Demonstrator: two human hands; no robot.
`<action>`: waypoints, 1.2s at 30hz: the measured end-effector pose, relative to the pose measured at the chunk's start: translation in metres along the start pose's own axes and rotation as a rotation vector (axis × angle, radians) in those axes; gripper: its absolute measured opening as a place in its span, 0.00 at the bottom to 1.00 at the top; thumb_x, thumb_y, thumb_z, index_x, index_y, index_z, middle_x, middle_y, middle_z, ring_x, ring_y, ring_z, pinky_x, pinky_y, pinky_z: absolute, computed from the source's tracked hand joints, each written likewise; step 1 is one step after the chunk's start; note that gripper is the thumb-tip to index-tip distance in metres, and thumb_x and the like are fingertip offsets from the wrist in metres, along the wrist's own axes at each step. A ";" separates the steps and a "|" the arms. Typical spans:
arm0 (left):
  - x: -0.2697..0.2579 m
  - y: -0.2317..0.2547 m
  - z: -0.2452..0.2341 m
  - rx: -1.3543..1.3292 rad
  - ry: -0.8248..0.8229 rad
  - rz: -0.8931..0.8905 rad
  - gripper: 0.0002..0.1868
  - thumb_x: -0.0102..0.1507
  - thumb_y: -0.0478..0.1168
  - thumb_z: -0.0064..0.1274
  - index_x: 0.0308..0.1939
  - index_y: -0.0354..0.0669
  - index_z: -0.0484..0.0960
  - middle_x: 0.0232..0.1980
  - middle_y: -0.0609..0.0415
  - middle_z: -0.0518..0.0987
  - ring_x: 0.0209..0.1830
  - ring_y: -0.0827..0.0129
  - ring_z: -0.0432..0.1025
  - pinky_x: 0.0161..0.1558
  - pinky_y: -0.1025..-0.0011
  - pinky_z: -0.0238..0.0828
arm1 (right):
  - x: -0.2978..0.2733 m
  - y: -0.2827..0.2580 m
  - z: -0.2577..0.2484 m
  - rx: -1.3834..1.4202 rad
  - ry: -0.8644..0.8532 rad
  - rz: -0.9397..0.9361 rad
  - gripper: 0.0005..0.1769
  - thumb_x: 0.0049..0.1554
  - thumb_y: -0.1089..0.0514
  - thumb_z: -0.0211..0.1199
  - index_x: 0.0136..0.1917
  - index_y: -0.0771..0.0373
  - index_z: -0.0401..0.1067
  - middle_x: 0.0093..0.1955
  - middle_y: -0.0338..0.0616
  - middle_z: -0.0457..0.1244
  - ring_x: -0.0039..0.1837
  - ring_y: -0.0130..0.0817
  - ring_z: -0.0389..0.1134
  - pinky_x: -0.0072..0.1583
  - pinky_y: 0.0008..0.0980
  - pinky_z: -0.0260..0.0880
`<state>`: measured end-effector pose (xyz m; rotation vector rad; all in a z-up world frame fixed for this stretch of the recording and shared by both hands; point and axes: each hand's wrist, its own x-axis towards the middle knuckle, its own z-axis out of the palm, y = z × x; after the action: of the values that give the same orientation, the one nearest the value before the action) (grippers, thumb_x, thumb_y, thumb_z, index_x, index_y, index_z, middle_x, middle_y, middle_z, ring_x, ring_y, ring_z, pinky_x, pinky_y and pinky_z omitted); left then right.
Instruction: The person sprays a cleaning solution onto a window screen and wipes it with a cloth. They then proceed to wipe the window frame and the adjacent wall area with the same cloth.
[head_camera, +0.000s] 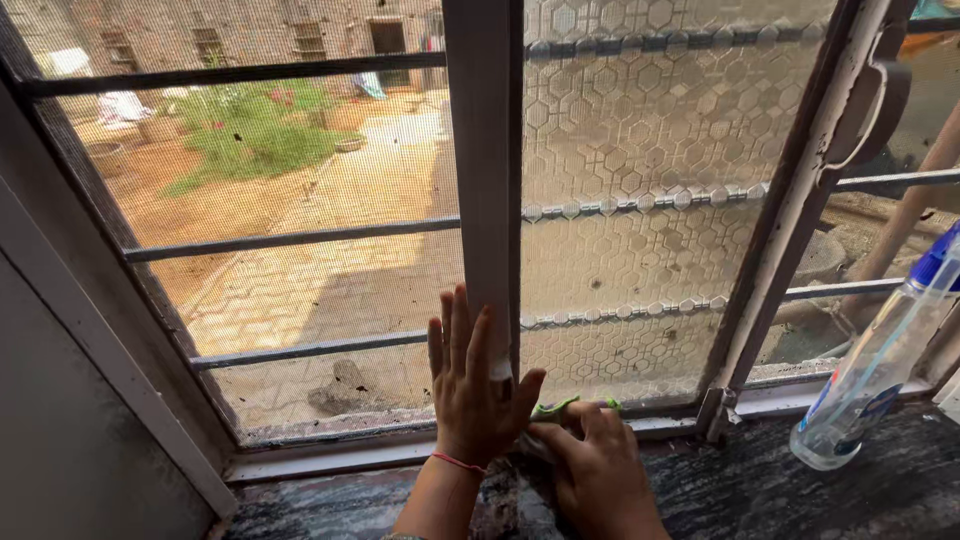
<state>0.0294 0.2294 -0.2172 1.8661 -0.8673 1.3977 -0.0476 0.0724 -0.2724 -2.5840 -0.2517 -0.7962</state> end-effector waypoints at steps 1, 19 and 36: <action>-0.004 -0.004 0.002 0.024 0.016 0.033 0.43 0.68 0.58 0.52 0.79 0.45 0.52 0.83 0.35 0.49 0.86 0.47 0.42 0.83 0.52 0.31 | -0.002 -0.004 -0.005 0.013 0.000 -0.004 0.20 0.49 0.52 0.66 0.56 0.48 0.81 0.55 0.42 0.60 0.61 0.43 0.60 0.62 0.47 0.59; -0.025 -0.036 -0.003 0.140 -0.120 0.091 0.35 0.68 0.54 0.56 0.77 0.55 0.61 0.81 0.43 0.60 0.85 0.55 0.47 0.80 0.56 0.31 | 0.000 -0.010 -0.008 -0.039 0.018 -0.068 0.17 0.54 0.46 0.63 0.54 0.51 0.79 0.45 0.37 0.65 0.48 0.40 0.65 0.51 0.43 0.64; -0.029 -0.026 0.005 0.405 -0.137 -0.074 0.58 0.64 0.68 0.50 0.84 0.48 0.31 0.87 0.45 0.36 0.87 0.47 0.25 0.74 0.33 0.03 | -0.006 -0.010 -0.008 -0.011 0.053 -0.302 0.20 0.57 0.55 0.60 0.63 0.54 0.74 0.58 0.41 0.66 0.63 0.44 0.64 0.65 0.47 0.61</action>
<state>0.0475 0.2441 -0.2493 2.2943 -0.6008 1.4951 -0.0595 0.0776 -0.2668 -2.5643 -0.6341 -0.9700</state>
